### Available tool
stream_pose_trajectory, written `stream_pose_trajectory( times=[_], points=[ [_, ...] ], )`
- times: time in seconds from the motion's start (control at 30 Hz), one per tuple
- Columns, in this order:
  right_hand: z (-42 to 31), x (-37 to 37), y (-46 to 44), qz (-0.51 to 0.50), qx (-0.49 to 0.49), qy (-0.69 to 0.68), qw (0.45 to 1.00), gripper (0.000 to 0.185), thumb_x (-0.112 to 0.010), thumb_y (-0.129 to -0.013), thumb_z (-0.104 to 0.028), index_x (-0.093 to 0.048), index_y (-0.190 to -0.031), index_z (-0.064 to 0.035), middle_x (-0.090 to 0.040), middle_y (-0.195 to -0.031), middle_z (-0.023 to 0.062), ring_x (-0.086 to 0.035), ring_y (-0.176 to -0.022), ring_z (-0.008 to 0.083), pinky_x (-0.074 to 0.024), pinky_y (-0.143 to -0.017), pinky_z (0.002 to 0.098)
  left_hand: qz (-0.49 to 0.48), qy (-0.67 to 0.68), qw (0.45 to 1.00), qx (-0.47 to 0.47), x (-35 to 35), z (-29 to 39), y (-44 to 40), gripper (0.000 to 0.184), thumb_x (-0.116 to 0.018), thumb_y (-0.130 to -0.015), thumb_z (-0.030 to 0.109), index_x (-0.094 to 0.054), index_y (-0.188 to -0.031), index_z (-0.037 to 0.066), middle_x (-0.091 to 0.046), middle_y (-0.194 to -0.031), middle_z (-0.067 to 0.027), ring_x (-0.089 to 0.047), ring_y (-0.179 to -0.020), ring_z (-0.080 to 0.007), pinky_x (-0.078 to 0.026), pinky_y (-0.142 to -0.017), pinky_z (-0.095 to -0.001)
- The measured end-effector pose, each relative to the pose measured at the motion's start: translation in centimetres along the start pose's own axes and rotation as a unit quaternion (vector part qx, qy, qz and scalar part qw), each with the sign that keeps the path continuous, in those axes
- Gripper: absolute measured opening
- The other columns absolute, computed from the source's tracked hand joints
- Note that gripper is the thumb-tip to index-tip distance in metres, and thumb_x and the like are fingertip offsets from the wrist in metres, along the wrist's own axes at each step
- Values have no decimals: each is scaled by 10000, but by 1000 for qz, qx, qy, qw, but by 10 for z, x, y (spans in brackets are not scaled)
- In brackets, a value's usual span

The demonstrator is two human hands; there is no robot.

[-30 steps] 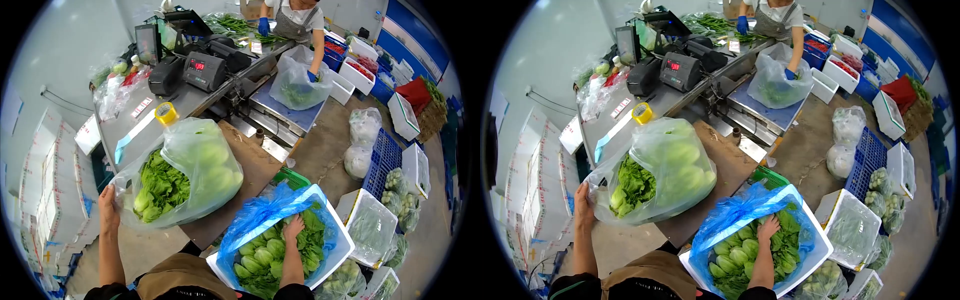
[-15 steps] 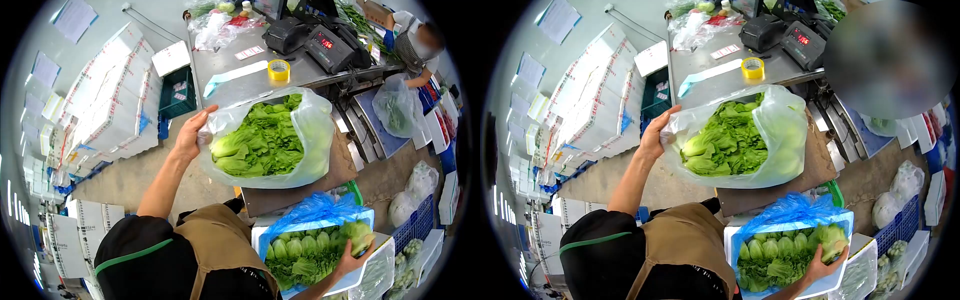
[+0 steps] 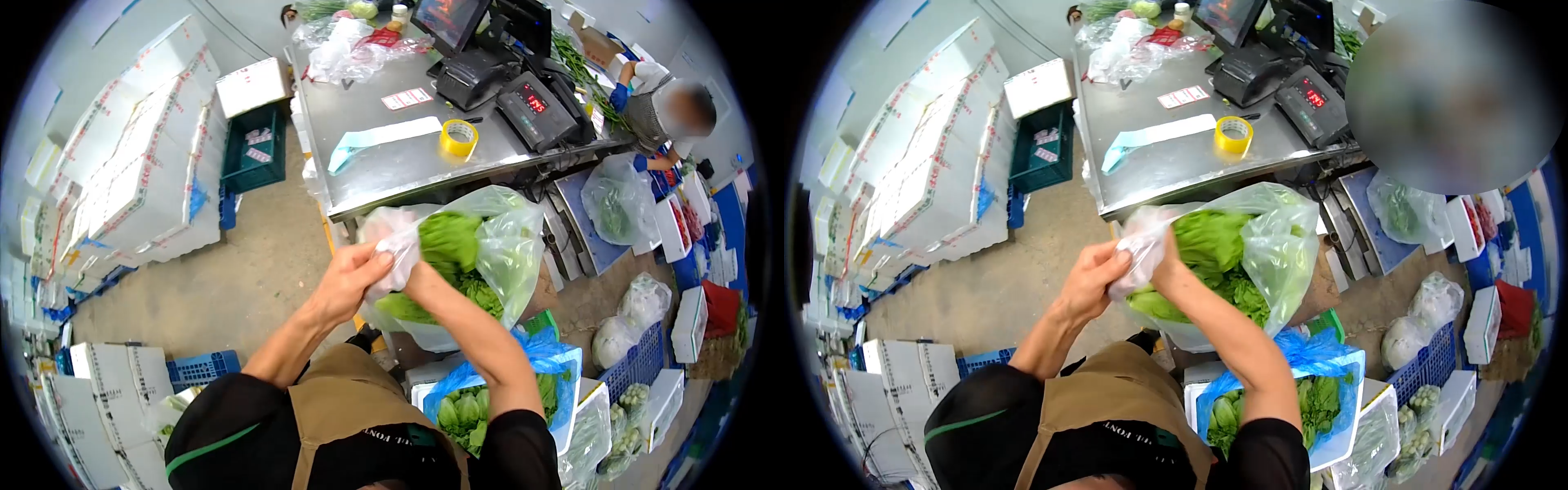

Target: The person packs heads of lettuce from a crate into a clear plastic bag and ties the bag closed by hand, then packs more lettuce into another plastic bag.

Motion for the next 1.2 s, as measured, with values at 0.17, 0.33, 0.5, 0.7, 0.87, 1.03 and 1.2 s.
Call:
stream_pose_trajectory(
  times=[0.17, 0.33, 0.5, 0.7, 0.87, 1.03, 1.2],
  points=[
    [16, 57, -44, -6, 206, 712, 671, 469, -499, -856, -429, -503, -1150, -64, -565, -1060, 102, -531, -1002, 229, -438, -878, 370, 17, 55, 998, -1, 39, 3, -5, 377, -587, -890, 219, -555, -1140, -61, -626, -984, -58, -563, -838, -98, -442, -754, -235],
    [17, 50, -42, 34, 237, 805, 543, 354, -487, -874, -325, -521, -1094, -50, -565, -1044, 125, -533, -992, 241, -429, -882, 381, -13, 33, 999, 8, 32, 0, -10, 372, -594, -881, 207, -557, -1142, -55, -630, -961, -52, -562, -802, -89, -441, -711, -226],
    [6, 30, -38, 27, 284, 685, 670, 245, -476, -892, -222, -539, -1039, -36, -566, -1029, 148, -536, -982, 253, -420, -885, 391, 21, -13, 999, 24, 59, -15, -8, 313, -586, -872, 179, -577, -1091, -44, -631, -921, -43, -569, -784, -89, -449, -684, -221],
    [-3, -67, 58, -17, 336, 867, 368, 228, -547, -721, -52, -562, -940, 9, -541, -988, 176, -493, -969, 332, -391, -874, 382, 32, -32, 999, -29, 85, -20, -15, 312, -540, -912, 178, -507, -1146, -26, -617, -991, -77, -587, -788, -120, -475, -672, -234],
    [-95, -55, 321, 149, 579, 684, 418, 267, -521, -696, 24, -599, -951, 5, -611, -958, 135, -579, -868, 288, -471, -764, 394, 28, -63, 997, -27, 63, -6, -24, 334, -530, -913, 187, -516, -1166, -31, -605, -1066, -96, -582, -942, -166, -448, -849, -289],
    [-105, 245, 563, 736, 286, 554, 263, 164, -598, -715, -11, -594, -876, 17, -586, -855, 160, -585, -805, 288, -474, -711, 380, 126, -100, 986, -45, 53, -2, -16, 406, -493, -936, 265, -490, -1215, -31, -571, -1155, -112, -550, -1028, -185, -421, -904, -308],
    [-93, 451, 574, 645, -145, 750, 10, 363, -559, -817, -269, -571, -1075, -14, -557, -1037, 149, -515, -970, 298, -366, -906, 417, 191, -306, 925, -124, 83, 11, 10, 318, -420, -965, 350, -588, -1016, 85, -519, -746, 66, -458, -612, -45, -361, -530, -196]
  ],
)
Point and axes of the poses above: each hand's wrist, its own y-axis away from the middle knuckle, its own x-axis out of the back of the hand, z = x × y, the point moved 10 cm from there along -y, towards the middle knuckle
